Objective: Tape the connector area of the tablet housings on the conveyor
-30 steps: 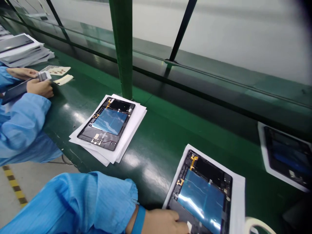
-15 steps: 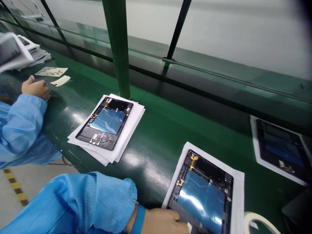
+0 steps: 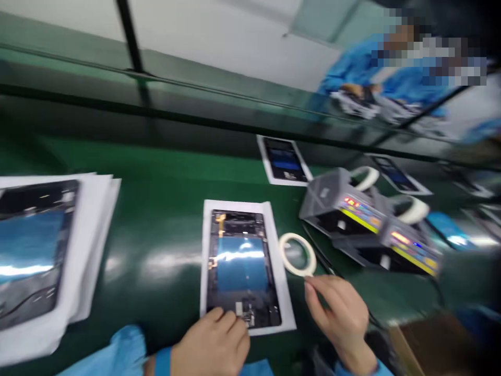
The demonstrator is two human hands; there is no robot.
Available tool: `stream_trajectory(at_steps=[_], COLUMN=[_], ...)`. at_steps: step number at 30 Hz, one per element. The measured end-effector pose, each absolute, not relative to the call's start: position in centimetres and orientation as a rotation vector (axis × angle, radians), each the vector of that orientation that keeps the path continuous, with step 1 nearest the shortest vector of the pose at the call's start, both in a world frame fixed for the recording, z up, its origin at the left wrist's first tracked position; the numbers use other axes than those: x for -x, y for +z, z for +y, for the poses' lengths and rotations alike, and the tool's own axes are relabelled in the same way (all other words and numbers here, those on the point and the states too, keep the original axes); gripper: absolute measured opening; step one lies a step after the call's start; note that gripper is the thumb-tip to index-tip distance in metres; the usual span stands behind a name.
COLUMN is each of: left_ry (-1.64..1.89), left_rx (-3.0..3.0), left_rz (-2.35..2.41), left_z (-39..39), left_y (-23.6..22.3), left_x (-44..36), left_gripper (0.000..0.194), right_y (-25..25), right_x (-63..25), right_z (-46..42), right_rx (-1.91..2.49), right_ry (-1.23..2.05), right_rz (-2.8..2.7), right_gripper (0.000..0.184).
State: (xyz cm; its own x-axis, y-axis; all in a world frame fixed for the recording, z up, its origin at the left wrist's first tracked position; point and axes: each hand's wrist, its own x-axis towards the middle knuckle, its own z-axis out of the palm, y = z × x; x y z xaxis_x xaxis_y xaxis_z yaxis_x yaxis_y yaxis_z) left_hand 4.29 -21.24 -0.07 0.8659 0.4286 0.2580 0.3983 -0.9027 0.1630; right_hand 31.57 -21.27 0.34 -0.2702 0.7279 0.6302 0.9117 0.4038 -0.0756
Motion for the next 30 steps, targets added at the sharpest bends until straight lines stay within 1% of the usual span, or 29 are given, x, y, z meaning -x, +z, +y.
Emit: stream_trajectory(at_steps=[4, 6, 13, 18, 22, 25, 27, 30], left_ry=[0.389, 0.333, 0.456, 0.547, 0.506, 0.418, 0.348, 0.256], left_rx=[-2.96, -2.975, -2.983, -2.997, -2.969, -2.966, -2.962, -2.925], left_rz=[0.599, 0.574, 0.594, 0.594, 0.613, 0.618, 0.601, 0.592], left_z=[-20.7, -20.7, -20.2, -20.1, -20.3, -20.6, -20.9, -21.2], left_y=[-1.5, -1.8, -1.8, -2.1, -1.7, -1.4, -1.3, -1.0], left_x=[-4.3, -4.2, -4.2, -4.5, -4.6, -4.6, -4.6, -4.2], left_gripper=[0.011, 0.013, 0.009, 0.011, 0.005, 0.008, 0.01, 0.016], right_y=[1.9, 1.8, 0.6, 0.2, 0.7, 1.7, 2.4, 3.0], right_x=[-35.9, -37.5, -39.0, -39.7, -39.8, -38.2, -36.2, -32.6], right_z=[-20.1, -19.3, -14.8, -13.0, -13.2, -13.8, -14.0, -13.3], right_rx=[1.686, 1.777, 1.941, 1.939, 1.902, 1.801, 1.701, 1.549], right_ry=[-0.828, -0.95, -1.012, -1.05, -1.044, -0.916, -0.669, -0.219], right_rz=[-1.925, -1.876, -1.773, -1.735, -1.74, -1.788, -1.892, -2.124], right_gripper=[0.016, 0.019, 0.021, 0.017, 0.012, 0.008, 0.007, 0.01])
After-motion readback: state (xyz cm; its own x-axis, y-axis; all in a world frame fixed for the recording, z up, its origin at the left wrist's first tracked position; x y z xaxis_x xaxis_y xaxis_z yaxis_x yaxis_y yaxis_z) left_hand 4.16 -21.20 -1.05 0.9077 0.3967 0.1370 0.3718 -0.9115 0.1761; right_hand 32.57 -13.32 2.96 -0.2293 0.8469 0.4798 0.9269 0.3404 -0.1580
